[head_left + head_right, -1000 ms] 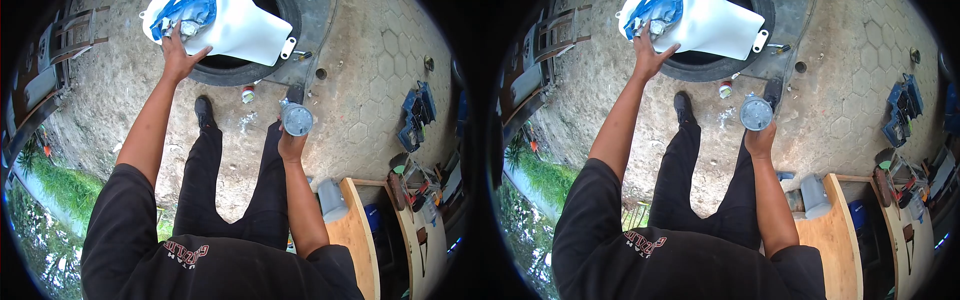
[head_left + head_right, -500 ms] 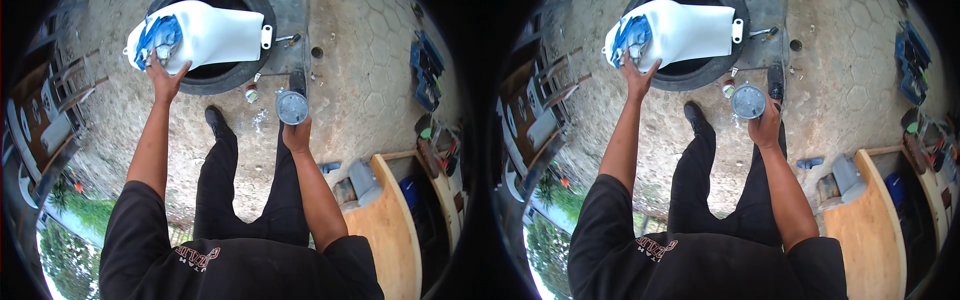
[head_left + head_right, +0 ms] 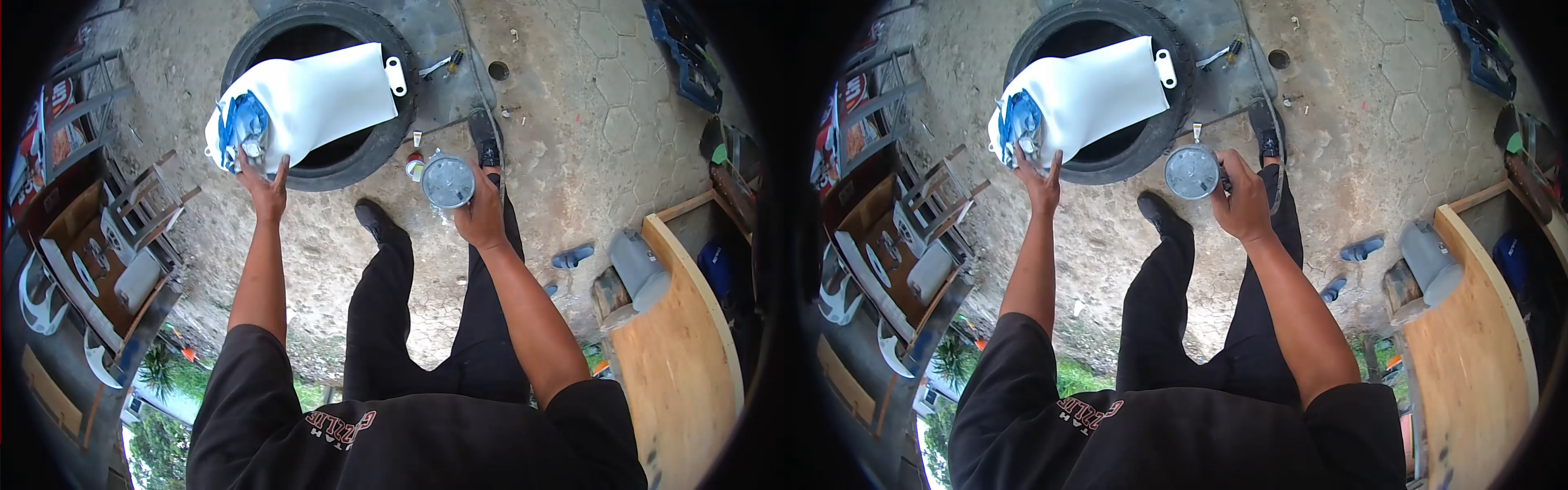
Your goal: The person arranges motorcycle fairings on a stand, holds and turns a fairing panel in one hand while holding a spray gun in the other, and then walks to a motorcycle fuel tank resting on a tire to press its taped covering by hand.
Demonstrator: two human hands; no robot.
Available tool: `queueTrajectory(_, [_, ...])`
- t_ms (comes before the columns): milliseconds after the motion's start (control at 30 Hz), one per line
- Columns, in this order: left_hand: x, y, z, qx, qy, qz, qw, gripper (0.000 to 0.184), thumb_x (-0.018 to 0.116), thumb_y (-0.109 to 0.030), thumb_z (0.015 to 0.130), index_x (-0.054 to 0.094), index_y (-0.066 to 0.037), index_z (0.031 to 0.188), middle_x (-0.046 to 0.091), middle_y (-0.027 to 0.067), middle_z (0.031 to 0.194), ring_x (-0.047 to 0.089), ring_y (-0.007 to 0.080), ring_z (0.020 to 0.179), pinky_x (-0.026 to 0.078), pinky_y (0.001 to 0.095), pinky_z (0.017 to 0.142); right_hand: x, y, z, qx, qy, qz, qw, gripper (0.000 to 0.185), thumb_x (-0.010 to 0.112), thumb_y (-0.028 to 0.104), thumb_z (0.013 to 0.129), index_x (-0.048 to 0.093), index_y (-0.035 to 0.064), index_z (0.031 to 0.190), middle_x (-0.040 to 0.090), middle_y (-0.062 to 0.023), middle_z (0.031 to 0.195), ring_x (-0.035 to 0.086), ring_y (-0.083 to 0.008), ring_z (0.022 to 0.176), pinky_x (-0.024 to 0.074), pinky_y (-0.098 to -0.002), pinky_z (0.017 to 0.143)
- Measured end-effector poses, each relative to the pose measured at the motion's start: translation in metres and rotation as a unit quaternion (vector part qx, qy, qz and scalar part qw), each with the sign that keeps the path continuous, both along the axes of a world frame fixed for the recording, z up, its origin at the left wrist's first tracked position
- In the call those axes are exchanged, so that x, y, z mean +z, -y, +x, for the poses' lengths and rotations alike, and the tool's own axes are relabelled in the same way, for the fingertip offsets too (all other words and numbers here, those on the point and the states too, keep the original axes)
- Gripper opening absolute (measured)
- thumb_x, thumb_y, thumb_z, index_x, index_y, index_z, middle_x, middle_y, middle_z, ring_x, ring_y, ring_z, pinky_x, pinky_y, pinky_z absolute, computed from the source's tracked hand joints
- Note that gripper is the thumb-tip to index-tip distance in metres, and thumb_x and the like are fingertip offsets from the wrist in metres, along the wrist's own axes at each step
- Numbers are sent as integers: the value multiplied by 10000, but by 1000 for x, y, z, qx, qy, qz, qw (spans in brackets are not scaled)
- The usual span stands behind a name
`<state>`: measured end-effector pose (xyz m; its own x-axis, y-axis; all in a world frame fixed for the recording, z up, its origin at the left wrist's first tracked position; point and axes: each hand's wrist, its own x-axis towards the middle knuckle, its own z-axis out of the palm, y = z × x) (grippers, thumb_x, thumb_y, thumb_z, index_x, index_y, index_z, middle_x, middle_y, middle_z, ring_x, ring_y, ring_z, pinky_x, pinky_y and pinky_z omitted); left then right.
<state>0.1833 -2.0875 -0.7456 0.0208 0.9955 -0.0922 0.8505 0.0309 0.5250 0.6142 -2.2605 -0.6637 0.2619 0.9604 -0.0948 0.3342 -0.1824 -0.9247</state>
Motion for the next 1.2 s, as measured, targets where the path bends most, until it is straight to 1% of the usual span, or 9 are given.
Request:
queueTrajectory(67, [-5,2,-10,25,62,-10,998,1120,912,-358,1006,208,-48,1820,307,337,1677,367,464,1581,283,554,1340,3,-1,2,-1,-8,-2,1000,227,696,132,1047,629,11,1227,698,-219,1062,731,-480,960,571,-471,833])
queueTrajectory(233, [9,9,-12,78,127,12,989,715,724,-107,1113,410,-101,1755,301,249,1675,498,390,1532,538,487,1213,7,-1,12,22,-29,-23,999,236,705,146,1071,633,11,1250,711,-230,1092,737,-489,999,580,-468,856])
queueTrajectory(367, [23,24,-2,125,88,43,987,704,661,-39,1086,433,-124,1746,325,255,1624,519,403,1490,532,523,1203,-1,3,20,36,-16,-32,999,243,716,171,1087,636,9,1250,714,-236,1099,736,-491,1007,579,-473,856])
queueTrajectory(500, [30,45,11,207,81,56,973,691,662,-96,1097,444,-148,1752,325,250,1627,548,419,1450,527,533,1182,7,-7,22,48,21,-37,998,252,720,200,1097,631,10,1236,715,-239,1091,732,-491,997,577,-480,844])
queueTrajectory(767, [64,99,18,137,91,-40,985,572,695,-103,1080,613,-121,1647,446,254,1640,529,413,1501,473,520,1217,11,-46,-7,50,-26,-61,997,338,677,344,1153,653,10,1113,720,-225,961,748,-441,916,561,-462,804])
queueTrajectory(867, [61,138,4,42,74,-87,993,500,697,-111,1088,659,-106,1587,562,261,1626,518,438,1542,455,525,1252,21,-75,-25,70,-63,-67,993,375,664,373,1164,665,7,1082,730,-207,908,754,-432,891,559,-457,801])
queueTrajectory(1000, [66,193,-1,-109,138,-284,942,446,706,-154,1092,677,-57,1526,690,245,1510,645,419,1443,498,481,1229,25,-118,-55,86,-55,-62,993,435,643,418,1175,683,4,1048,751,-183,867,772,-408,859,563,-453,794])
queueTrajectory(1067, [72,224,-2,-79,127,-426,892,423,689,-197,1105,691,-39,1498,721,253,1440,688,425,1378,535,478,1179,31,-142,-67,98,-50,-83,990,472,631,445,1178,688,0,1032,755,-173,842,781,-384,838,564,-451,784])
queueTrajectory(1200, [69,298,-13,30,140,-421,896,343,652,-205,1129,739,-24,1407,762,249,1347,749,410,1255,577,471,1102,47,-183,-94,87,-18,-95,992,549,605,503,1183,704,-4,998,747,-147,770,786,-316,773,565,-447,756])
